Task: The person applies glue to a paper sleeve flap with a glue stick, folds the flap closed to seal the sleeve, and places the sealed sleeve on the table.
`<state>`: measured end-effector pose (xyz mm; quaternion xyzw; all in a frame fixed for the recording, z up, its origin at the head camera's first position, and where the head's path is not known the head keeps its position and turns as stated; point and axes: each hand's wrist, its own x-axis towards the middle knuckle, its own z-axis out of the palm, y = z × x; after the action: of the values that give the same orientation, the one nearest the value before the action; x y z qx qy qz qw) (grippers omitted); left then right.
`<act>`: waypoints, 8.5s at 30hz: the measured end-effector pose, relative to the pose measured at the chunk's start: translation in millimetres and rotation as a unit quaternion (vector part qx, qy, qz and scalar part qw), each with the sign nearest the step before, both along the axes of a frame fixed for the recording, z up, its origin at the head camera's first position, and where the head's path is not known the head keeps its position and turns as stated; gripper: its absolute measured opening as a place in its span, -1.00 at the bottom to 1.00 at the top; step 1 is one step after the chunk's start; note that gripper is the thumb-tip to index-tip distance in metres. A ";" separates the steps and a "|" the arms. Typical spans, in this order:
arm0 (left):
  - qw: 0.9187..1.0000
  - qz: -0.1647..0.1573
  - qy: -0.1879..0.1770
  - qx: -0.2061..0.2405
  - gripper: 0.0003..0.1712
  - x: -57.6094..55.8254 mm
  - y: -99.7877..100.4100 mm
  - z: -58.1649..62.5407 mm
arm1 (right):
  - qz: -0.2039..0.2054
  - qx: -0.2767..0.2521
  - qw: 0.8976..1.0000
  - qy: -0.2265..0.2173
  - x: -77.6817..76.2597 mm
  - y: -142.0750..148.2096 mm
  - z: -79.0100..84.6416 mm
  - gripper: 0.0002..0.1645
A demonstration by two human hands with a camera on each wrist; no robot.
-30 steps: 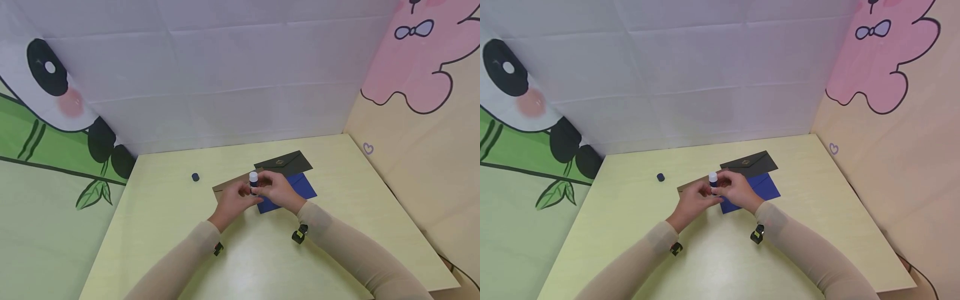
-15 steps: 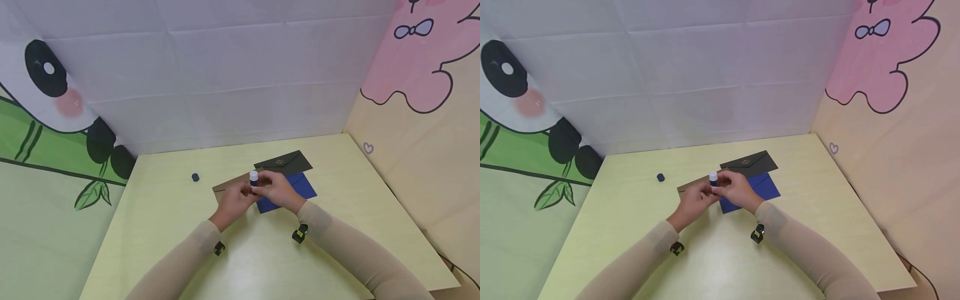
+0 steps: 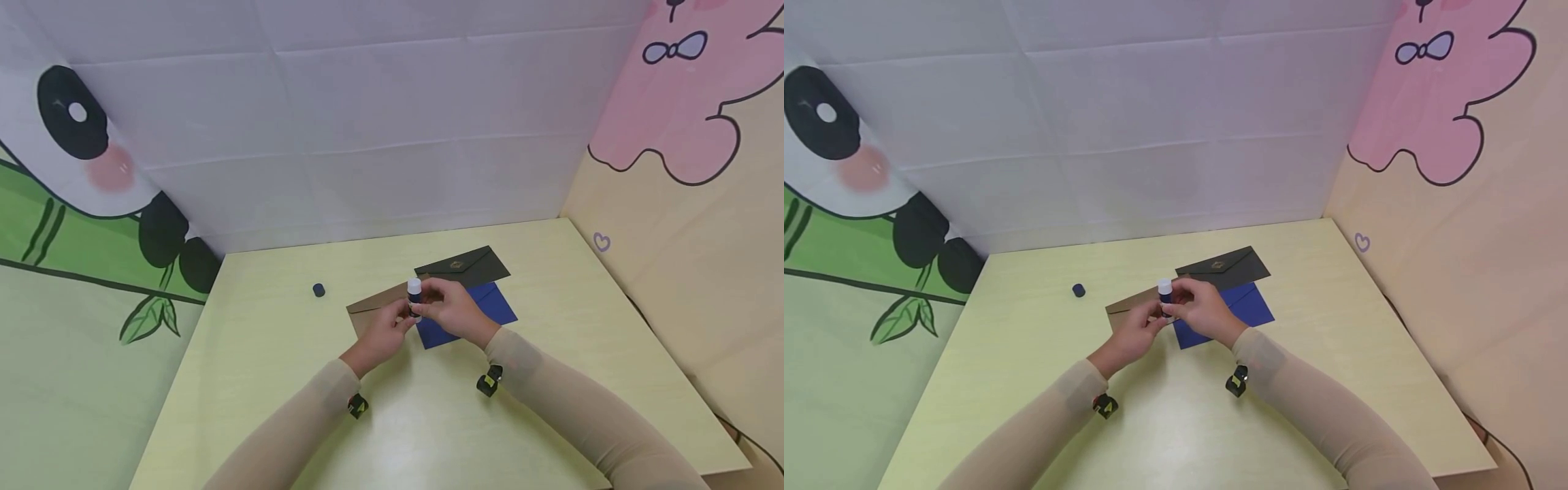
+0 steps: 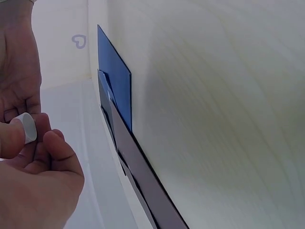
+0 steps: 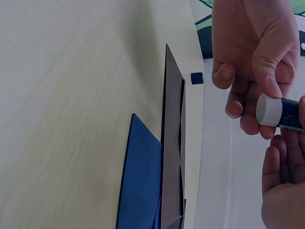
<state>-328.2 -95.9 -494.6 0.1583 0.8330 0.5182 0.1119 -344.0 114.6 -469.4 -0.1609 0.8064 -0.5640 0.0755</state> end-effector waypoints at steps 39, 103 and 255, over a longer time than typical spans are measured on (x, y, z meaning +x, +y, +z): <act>0.992 0.058 0.090 -0.060 -0.77 1.9 3.3 -3.5 | 0.011 -0.003 1.000 0.011 4.4 -1.4 -3.7 -0.63; 0.914 0.136 0.081 -0.374 -0.38 -90.2 -155.4 -28.8 | -0.027 0.030 0.999 0.018 12.9 17.0 -15.2 -0.55; 0.991 -0.012 0.122 -0.058 -0.61 -37.3 -2.8 62.1 | 0.030 0.041 0.995 0.082 -13.3 26.1 -17.8 -0.68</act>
<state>-365.5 -98.7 -432.5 0.2231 0.8672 0.4445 0.0248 -357.3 140.6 -487.2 -0.2271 0.8272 -0.5129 0.0328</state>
